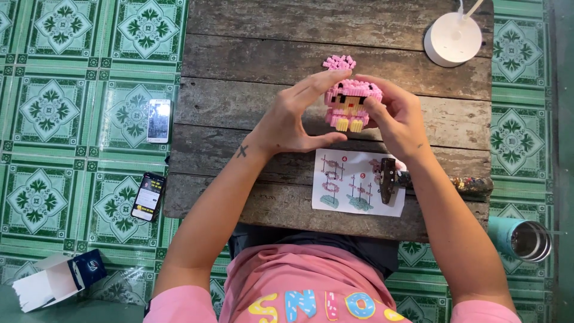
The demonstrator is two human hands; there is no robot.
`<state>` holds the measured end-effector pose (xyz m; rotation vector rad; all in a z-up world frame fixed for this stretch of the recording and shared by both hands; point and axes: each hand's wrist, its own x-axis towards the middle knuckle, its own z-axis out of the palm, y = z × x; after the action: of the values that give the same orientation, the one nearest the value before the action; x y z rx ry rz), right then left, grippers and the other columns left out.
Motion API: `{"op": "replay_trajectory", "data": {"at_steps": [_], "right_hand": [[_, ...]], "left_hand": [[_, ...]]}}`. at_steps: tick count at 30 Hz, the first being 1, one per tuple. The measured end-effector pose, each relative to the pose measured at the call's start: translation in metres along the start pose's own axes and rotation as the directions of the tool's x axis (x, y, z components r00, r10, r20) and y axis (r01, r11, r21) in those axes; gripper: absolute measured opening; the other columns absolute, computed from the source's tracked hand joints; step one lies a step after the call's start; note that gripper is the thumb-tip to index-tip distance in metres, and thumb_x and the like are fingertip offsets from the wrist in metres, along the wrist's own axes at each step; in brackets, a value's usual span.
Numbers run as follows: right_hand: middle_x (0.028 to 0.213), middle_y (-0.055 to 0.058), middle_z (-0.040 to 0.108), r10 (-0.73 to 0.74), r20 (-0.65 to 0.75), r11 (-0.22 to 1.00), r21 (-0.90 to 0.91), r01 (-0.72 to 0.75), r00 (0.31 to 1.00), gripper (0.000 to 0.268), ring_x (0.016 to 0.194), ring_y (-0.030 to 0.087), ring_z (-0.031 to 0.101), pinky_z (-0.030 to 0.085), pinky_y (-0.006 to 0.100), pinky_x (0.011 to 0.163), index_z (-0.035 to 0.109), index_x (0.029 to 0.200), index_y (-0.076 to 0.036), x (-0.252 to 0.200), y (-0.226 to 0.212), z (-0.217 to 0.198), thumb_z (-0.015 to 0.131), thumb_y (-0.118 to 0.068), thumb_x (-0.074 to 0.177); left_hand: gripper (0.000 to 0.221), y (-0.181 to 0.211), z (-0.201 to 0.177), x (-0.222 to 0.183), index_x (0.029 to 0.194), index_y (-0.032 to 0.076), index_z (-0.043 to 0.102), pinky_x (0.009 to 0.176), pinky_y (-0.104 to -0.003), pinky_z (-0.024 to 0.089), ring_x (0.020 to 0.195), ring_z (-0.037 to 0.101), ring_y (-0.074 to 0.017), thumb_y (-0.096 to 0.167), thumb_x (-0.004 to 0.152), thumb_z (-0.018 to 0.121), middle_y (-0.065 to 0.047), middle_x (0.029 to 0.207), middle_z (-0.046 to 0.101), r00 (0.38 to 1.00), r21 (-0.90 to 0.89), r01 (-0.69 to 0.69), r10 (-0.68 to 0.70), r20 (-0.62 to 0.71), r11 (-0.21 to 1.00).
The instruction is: Assembling a small figure using pink interlocking toy blocks while following a printed instruction sheet.
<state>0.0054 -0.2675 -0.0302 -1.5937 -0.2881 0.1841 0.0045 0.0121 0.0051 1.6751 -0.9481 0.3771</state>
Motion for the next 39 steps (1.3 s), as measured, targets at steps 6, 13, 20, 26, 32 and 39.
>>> {"op": "replay_trajectory", "data": {"at_steps": [6,13,20,26,32,39], "right_hand": [[0.13,0.026,0.074,-0.045,0.049,0.997,0.062,0.042,0.998,0.063,0.109,0.028,0.078,0.071,0.049,0.09,0.047,0.171,-0.003,-0.004,-0.026,0.008,0.066,-0.028,0.117],[0.145,0.027,0.068,-0.257,0.145,0.965,-0.018,0.262,0.955,0.108,0.12,0.03,0.074,0.064,0.049,0.107,0.031,0.179,-0.003,-0.006,-0.036,0.019,0.094,-0.017,0.092],[0.147,0.027,0.07,-0.344,0.176,0.768,-0.513,0.384,0.922,0.056,0.116,0.032,0.077,0.066,0.045,0.107,0.041,0.171,-0.002,-0.009,-0.061,0.012,0.061,-0.022,0.123],[0.12,0.02,0.073,-0.426,0.24,0.506,-0.736,0.449,0.872,0.022,0.104,0.035,0.072,0.061,0.047,0.087,0.078,0.132,0.005,-0.009,-0.063,0.004,0.082,-0.001,0.112],[0.097,0.01,0.075,-0.202,0.269,0.452,-0.828,0.333,0.942,0.011,0.076,0.027,0.07,0.057,0.042,0.066,0.083,0.116,-0.003,-0.012,-0.06,-0.001,0.077,-0.012,0.114],[0.107,0.013,0.078,-0.014,0.261,0.456,-0.857,0.239,0.965,0.022,0.081,0.035,0.074,0.06,0.049,0.066,0.083,0.122,-0.005,-0.009,-0.051,-0.004,0.077,-0.022,0.11]], "left_hand": [[0.081,-0.023,0.009,-0.01,0.165,0.011,0.06,0.118,-0.056,0.062,0.145,0.069,-0.0437,0.017,0.097,0.103,-0.017,0.159,0.067,1.0,0.071,0.001,0.0,-0.016,0.997],[0.073,-0.02,-0.001,-0.006,0.162,0.013,0.064,0.12,-0.053,0.061,0.146,0.069,-0.0397,0.034,0.101,0.099,-0.014,0.159,0.068,0.996,0.045,0.026,-0.022,-0.09,0.999],[0.089,-0.044,-0.007,-0.019,0.165,0.007,0.046,0.126,-0.054,0.07,0.149,0.069,-0.0397,0.025,0.101,0.105,-0.017,0.162,0.063,0.999,0.377,0.045,-0.034,-0.038,0.925],[0.091,-0.041,-0.02,-0.009,0.165,0.015,0.042,0.119,-0.042,0.073,0.149,0.056,-0.031,-0.012,0.095,0.094,-0.012,0.161,0.048,0.911,0.417,0.358,-0.216,-0.35,0.835],[0.074,-0.042,-0.029,-0.009,0.145,0.017,0.045,0.116,-0.049,0.064,0.154,0.046,-0.0399,-0.012,0.092,0.089,-0.017,0.159,0.037,0.852,0.331,0.488,-0.359,-0.381,0.808],[0.064,-0.035,-0.031,-0.002,0.135,0.017,0.037,0.127,-0.058,0.045,0.16,0.045,-0.0455,0.0,0.101,0.089,-0.022,0.165,0.042,0.836,0.331,0.547,-0.48,-0.266,0.769]]}}
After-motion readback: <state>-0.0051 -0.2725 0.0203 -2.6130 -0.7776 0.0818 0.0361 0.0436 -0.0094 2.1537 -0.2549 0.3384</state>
